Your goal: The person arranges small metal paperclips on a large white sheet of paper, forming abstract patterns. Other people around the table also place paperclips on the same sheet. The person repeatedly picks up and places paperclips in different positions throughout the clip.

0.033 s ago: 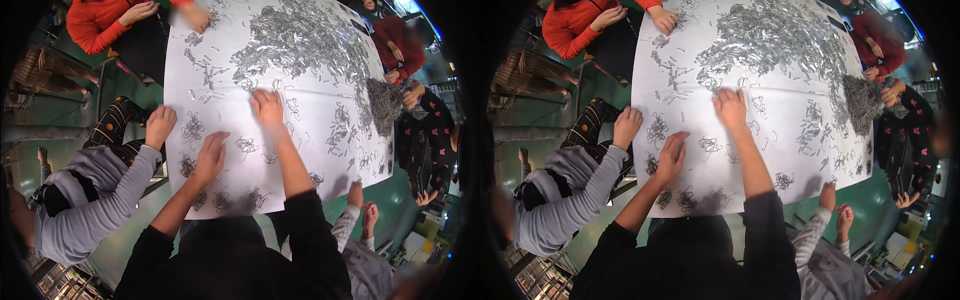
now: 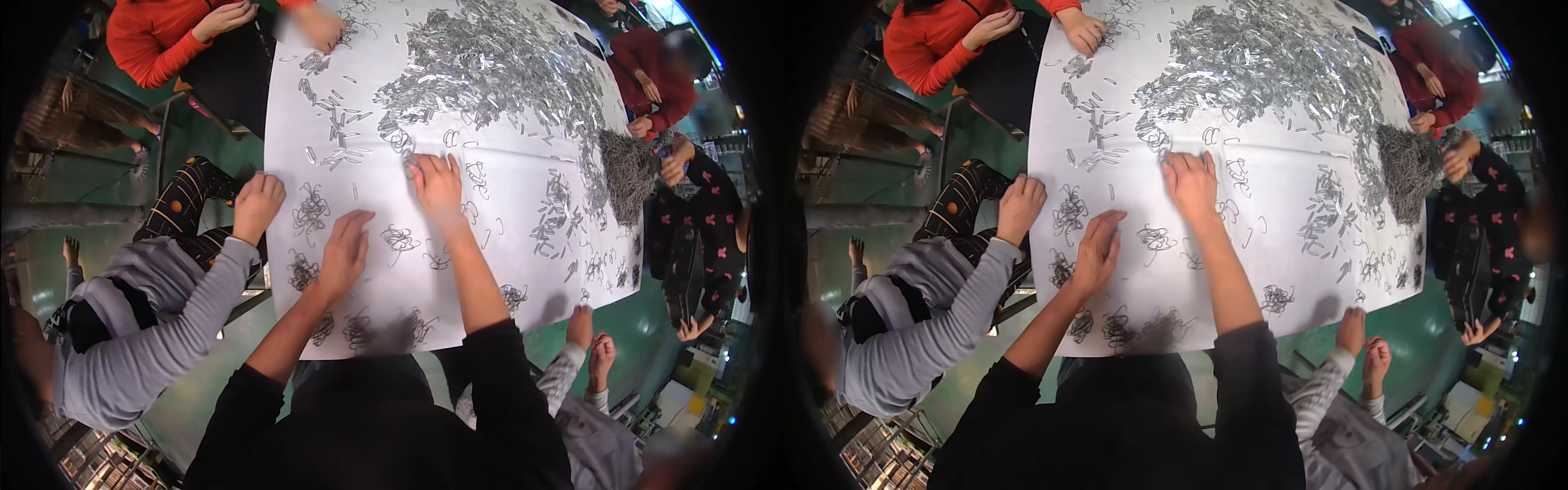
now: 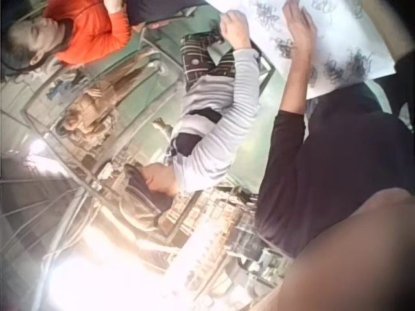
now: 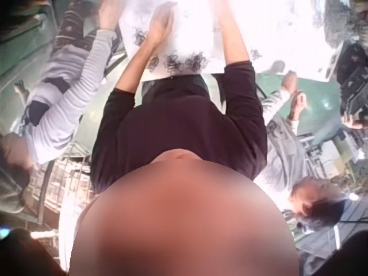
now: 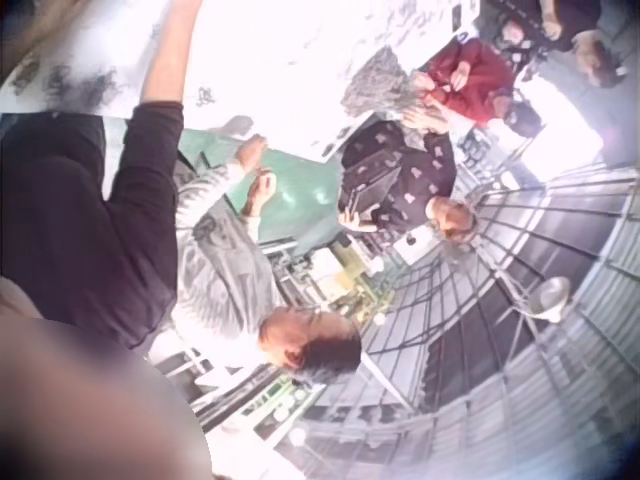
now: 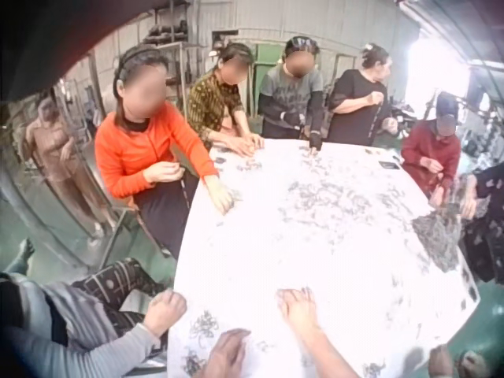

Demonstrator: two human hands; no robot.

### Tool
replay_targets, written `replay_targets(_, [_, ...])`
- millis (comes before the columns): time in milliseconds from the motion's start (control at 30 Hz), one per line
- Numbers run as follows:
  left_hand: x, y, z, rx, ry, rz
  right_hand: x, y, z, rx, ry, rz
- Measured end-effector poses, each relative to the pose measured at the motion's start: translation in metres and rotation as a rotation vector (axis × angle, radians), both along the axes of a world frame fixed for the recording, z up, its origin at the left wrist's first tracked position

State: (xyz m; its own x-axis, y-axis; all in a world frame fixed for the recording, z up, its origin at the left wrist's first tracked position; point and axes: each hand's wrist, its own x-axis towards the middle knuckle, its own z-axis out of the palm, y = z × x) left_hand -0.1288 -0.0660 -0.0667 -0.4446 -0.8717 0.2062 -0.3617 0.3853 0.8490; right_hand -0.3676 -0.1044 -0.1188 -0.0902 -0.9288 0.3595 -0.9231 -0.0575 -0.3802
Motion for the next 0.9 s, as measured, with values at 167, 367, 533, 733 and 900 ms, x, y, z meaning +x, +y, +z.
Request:
replay_targets(167, [-0.034, -0.013, -0.028, -0.047, 0.02, 0.02, -0.064, -0.04, 0.005, -0.013, 0.06, -0.394])
replay_targets(367, [-0.038, -0.012, -0.034, -0.009, -0.007, 0.021, -0.092, -0.049, 0.01, 0.048, 0.2, -0.351])
replay_targets(533, [-0.038, -0.015, -0.035, -0.063, -0.024, 0.023, -0.076, -0.032, 0.019, 0.027, 0.012, -0.307])
replay_targets(733, [-0.038, -0.016, -0.034, -0.019, -0.007, 0.025, -0.058, -0.095, 0.015, 0.163, -0.169, -0.203])
replay_targets(900, [-0.037, -0.018, -0.036, -0.041, -0.033, 0.006, -0.053, -0.134, 0.015, 0.279, -0.07, -0.193])
